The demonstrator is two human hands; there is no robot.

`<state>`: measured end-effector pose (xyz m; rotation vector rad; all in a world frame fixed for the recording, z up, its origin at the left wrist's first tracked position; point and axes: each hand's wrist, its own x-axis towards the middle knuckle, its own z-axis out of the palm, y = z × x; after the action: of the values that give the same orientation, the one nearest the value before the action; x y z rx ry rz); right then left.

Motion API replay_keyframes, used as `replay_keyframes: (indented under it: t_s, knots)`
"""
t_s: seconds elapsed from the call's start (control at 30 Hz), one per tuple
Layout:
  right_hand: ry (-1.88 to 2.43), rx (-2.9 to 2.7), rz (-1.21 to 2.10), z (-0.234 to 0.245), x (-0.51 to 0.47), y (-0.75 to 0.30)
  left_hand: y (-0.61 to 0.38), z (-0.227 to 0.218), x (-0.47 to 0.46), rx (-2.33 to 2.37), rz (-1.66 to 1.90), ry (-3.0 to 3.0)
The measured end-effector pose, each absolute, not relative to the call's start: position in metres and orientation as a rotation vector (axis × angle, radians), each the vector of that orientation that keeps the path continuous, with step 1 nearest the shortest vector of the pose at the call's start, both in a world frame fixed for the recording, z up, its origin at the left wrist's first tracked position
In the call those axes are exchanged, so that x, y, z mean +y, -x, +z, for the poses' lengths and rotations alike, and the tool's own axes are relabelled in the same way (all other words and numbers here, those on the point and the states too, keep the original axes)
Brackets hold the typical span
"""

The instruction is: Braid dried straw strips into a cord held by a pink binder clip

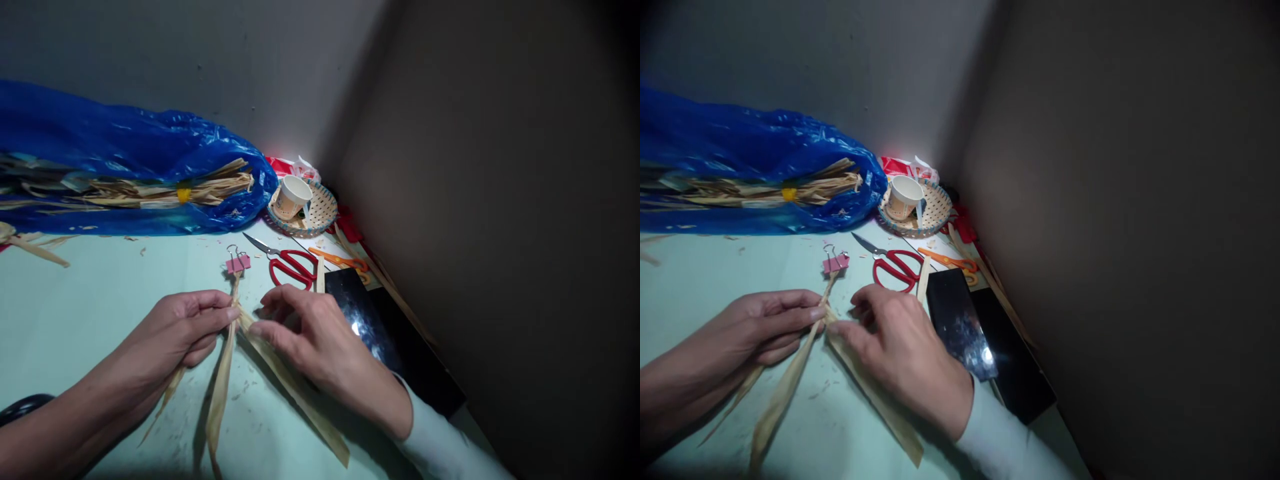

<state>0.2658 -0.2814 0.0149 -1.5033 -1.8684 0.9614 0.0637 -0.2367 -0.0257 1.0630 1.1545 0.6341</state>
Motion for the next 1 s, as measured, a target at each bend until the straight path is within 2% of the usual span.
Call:
replay_keyframes:
  t_s: [0.43, 1.0]
  knots:
    - [1.645, -1.956, 0.961, -0.008, -0.29, -0.251, -0.072, -0.017, -0.238, 1.13, 0.575, -1.039]
    - [1.861, -2.06, 0.915, 0.009, -0.297, -0.238, -0.078, -0.015, -0.237, 1.236, 0.593, -1.068]
